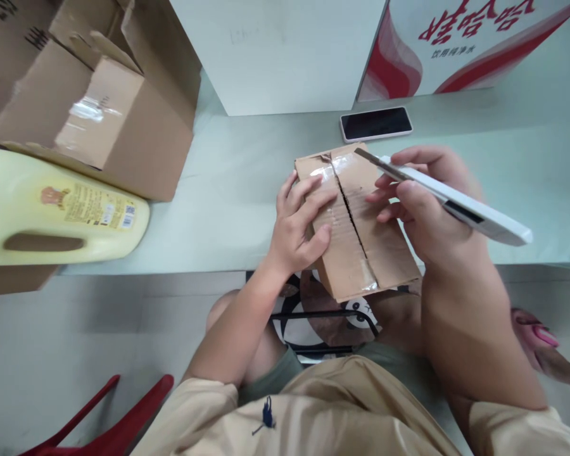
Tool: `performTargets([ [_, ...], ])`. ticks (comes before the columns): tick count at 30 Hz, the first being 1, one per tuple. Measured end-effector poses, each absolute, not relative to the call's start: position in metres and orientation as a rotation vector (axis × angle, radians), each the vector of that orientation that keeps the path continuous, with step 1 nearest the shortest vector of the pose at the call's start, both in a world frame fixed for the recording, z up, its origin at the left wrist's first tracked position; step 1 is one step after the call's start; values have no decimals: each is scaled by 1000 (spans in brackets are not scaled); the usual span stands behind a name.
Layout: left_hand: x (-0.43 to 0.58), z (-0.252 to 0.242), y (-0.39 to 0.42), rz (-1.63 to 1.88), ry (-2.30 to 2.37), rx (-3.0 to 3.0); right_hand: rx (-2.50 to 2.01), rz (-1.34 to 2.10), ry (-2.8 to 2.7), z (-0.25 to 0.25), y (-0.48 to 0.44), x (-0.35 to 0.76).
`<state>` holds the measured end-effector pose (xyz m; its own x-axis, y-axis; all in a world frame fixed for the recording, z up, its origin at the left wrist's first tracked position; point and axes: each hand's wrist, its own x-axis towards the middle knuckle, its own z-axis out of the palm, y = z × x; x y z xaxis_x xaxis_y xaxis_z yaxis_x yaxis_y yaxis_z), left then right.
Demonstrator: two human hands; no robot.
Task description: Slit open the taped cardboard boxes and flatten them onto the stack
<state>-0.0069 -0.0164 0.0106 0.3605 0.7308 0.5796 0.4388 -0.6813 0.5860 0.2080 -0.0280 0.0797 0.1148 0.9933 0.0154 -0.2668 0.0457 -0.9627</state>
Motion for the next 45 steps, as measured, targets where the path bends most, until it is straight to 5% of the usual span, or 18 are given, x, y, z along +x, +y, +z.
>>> performTargets([
  [8, 1, 8, -13, 1298, 1029, 1987, -1010, 1252, -800, 78, -26, 206],
  [17, -33, 23, 16, 1612, 978, 108, -842, 1106, 5, 40, 12, 261],
  [45, -28, 21, 15, 1578, 1009, 225, -865, 1139, -136, 40, 6, 248],
])
